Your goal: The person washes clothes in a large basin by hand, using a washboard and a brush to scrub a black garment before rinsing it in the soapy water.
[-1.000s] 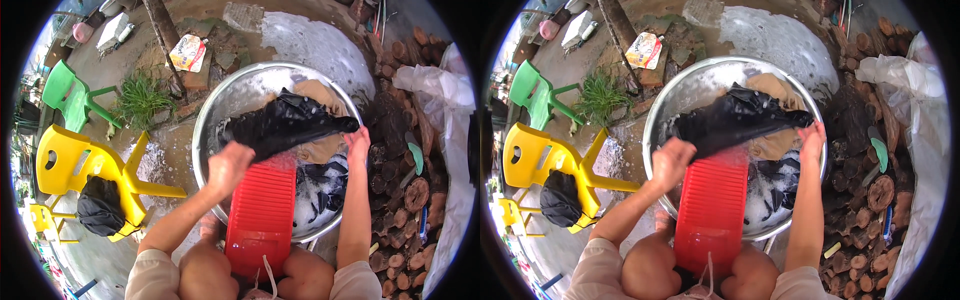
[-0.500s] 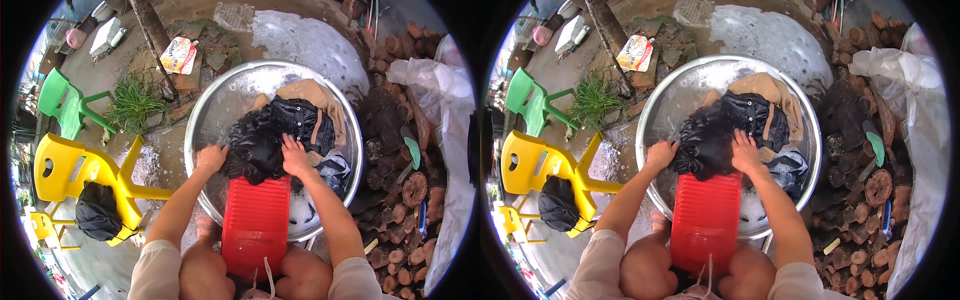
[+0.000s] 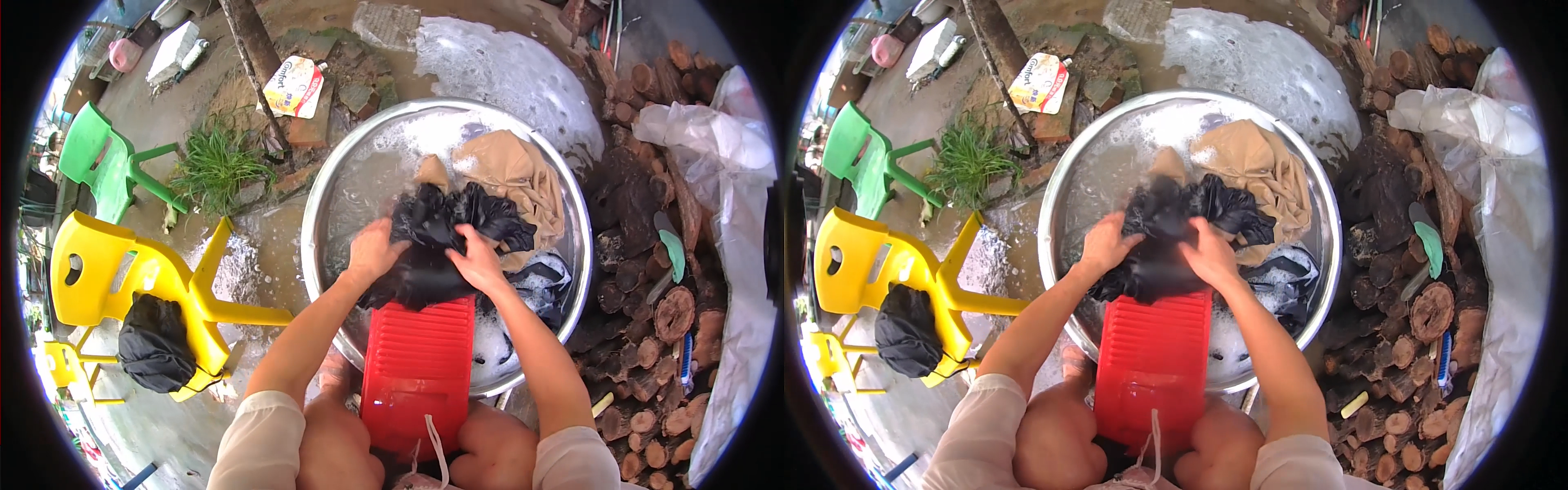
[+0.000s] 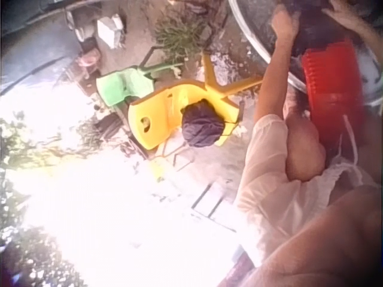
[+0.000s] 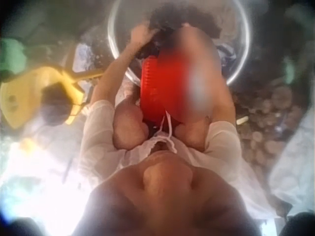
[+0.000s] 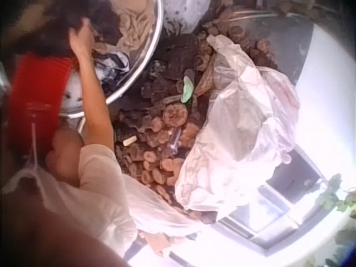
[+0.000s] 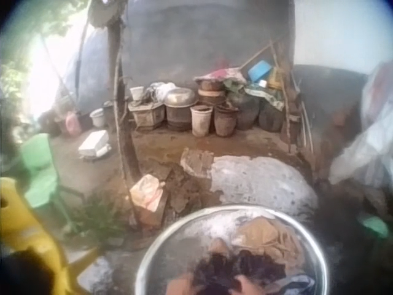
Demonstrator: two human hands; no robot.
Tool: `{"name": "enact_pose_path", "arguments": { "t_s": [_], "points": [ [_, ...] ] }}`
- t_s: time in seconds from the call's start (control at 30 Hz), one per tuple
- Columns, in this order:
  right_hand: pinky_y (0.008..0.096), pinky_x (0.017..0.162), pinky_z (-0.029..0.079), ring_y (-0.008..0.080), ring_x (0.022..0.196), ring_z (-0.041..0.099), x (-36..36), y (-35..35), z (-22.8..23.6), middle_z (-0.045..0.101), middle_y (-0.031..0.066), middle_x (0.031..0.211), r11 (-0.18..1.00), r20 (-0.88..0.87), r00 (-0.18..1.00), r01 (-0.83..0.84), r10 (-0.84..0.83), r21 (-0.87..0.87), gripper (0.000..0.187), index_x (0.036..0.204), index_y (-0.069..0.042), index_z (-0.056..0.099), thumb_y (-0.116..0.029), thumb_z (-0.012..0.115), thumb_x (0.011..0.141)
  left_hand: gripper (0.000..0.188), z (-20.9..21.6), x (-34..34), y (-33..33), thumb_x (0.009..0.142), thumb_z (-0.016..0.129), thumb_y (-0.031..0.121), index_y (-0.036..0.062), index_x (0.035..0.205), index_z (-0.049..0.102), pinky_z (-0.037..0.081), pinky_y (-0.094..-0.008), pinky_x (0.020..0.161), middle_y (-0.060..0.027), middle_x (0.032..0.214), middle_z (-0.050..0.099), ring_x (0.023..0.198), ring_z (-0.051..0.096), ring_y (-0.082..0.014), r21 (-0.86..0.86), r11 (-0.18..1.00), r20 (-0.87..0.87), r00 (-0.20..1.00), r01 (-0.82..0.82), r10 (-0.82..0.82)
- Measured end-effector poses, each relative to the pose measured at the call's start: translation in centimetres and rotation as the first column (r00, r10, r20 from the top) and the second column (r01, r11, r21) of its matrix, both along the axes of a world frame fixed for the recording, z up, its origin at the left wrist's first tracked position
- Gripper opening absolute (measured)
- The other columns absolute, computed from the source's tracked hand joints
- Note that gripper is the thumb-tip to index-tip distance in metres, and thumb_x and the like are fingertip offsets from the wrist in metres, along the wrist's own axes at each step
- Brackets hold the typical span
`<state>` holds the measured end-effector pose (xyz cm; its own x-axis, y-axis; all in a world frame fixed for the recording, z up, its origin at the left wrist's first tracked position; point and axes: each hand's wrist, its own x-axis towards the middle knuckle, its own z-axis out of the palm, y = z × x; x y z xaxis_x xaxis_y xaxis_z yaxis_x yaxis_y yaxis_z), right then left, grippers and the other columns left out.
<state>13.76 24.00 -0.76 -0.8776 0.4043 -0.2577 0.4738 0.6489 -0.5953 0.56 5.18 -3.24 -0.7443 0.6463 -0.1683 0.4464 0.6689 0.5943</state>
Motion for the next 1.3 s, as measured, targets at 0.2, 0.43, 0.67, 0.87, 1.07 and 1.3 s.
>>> {"name": "enact_pose_path", "arguments": {
  "t_s": [0.2, 0.43, 0.67, 0.87, 1.07, 1.3],
  "points": [
    [0.031, 0.073, 0.048, 0.0147, 0.08, 0.062, 3.7, 4.2, 8.8, 0.066, 0.0014, 0.09, 0.538, 0.12, 0.743, 0.576, -0.658, -0.616, 0.035, 0.108, -0.006, 0.063, -0.011, 0.068, 0.074, 0.026, 7.2, 3.4, -4.7, 0.078, 0.072, 0.023, 0.0035, 0.089, 0.059, 0.048, -0.0349, 0.066, -0.0102, 0.082, 0.063, 0.07, 0.06, -0.0215, 0.271, 0.951, 0.297, 0.953, -0.151, 0.067],
    [0.0274, 0.069, 0.043, 0.011, 0.088, 0.054, -6.8, 6.8, 17.1, 0.061, 0.0003, 0.104, 0.7, -0.486, 0.565, 0.25, -0.666, -0.668, 0.037, 0.114, -0.014, 0.059, -0.015, 0.068, 0.078, 0.019, 11.2, 0.2, -8.0, 0.081, 0.073, 0.011, 0.0032, 0.083, 0.057, 0.046, -0.0244, 0.064, -0.0003, 0.072, 0.061, 0.068, 0.055, -0.0085, 0.548, 0.674, 0.419, 0.86, -0.496, 0.292],
    [0.0418, 0.103, 0.036, 0.0366, 0.12, 0.044, -9.0, 2.7, 4.9, 0.045, 0.0214, 0.125, 0.959, -0.666, 0.742, 0.237, -0.076, 0.154, 0.063, 0.132, -0.002, 0.039, 0.003, 0.064, 0.074, 0.044, 8.9, 0.5, -8.4, 0.077, 0.068, 0.01, 0.0115, 0.119, 0.054, 0.042, -0.0438, 0.093, -0.0191, 0.124, 0.049, 0.114, 0.049, -0.035, 0.17, 0.976, -0.327, 0.927, -0.134, 0.184],
    [0.0482, 0.113, 0.019, 0.0296, 0.141, 0.02, -5.9, -4.1, 0.2, 0.025, 0.0105, 0.151, 0.857, 0.009, 0.921, -0.366, 0.389, 0.363, 0.059, 0.144, -0.017, 0.03, -0.036, 0.05, 0.093, 0.059, -1.0, -1.1, -4.8, 0.087, 0.056, 0.038, 0.0147, 0.139, 0.04, 0.02, -0.0513, 0.111, -0.0203, 0.144, 0.035, 0.135, 0.029, -0.0336, -0.186, 0.975, -0.456, 0.868, 0.122, -0.196],
    [0.051, 0.111, 0.021, 0.0309, 0.14, 0.023, -4.4, -4.5, -2.6, 0.025, 0.0117, 0.151, 0.865, 0.029, 0.905, -0.415, 0.424, 0.283, 0.053, 0.144, -0.015, 0.032, -0.034, 0.045, 0.096, 0.042, -6.8, -2.5, -3.2, 0.086, 0.055, 0.028, 0.0038, 0.12, 0.058, 0.021, -0.0535, 0.108, -0.0181, 0.122, 0.058, 0.114, 0.052, -0.0317, -0.547, 0.784, -0.059, 0.921, 0.293, -0.385],
    [0.0447, 0.11, 0.027, 0.0335, 0.135, 0.032, 3.1, -3.3, -2.1, 0.037, 0.0156, 0.144, 0.932, -0.135, 0.925, -0.339, 0.355, 0.13, 0.047, 0.136, -0.007, 0.042, -0.017, 0.051, 0.092, 0.045, -2.0, -1.0, -2.3, 0.084, 0.063, 0.032, 0.0016, 0.117, 0.054, 0.046, -0.0412, 0.084, -0.0249, 0.102, 0.064, 0.096, 0.061, -0.039, 0.273, 0.671, 0.294, 0.724, -0.689, 0.624]
  ]
}}
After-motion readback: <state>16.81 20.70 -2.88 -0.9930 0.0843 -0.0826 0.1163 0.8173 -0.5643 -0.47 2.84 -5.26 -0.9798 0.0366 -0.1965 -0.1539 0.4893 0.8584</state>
